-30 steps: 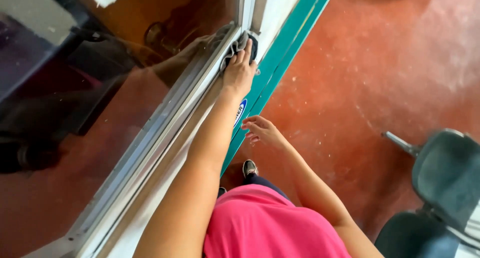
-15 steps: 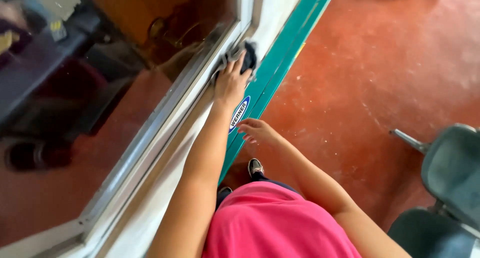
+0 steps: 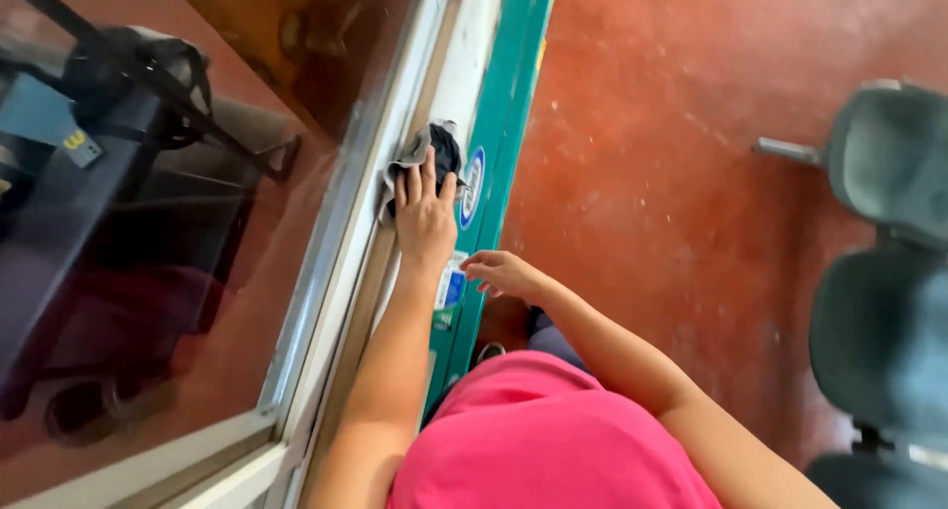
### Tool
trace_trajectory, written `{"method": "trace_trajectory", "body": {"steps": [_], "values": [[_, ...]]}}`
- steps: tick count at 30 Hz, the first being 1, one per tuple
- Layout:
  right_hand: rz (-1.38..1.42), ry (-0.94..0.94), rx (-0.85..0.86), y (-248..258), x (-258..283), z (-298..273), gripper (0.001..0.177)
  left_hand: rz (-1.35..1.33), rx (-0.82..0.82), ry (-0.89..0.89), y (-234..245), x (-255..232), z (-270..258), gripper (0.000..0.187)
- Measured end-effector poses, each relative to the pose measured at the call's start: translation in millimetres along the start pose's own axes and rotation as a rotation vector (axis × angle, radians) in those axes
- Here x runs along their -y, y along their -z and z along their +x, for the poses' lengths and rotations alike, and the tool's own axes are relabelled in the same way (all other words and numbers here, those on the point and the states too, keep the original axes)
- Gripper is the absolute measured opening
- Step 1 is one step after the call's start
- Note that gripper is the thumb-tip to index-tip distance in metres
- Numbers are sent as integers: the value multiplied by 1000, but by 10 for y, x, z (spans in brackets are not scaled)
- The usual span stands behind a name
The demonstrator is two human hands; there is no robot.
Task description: Cleaning the frame and track of a sliding glass door with a cloth.
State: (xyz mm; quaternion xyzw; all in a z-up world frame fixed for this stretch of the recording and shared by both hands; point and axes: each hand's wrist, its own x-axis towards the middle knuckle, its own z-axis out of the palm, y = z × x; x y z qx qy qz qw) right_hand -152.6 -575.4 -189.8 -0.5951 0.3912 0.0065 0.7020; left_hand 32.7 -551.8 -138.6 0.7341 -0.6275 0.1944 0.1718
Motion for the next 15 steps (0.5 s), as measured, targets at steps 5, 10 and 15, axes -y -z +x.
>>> {"method": "trace_trajectory", "body": {"steps": [5,10,15], "values": [[125,0,-148,-24,-169,-568,38,-33,-139,-69,199,71,-309,26],[347,70,-492,346,-643,-1060,33,15,-182,-168,266,139,-318,18],[592,72,-875,629,-1048,-1879,23,-151,-277,-232,74,249,-257,17]]}}
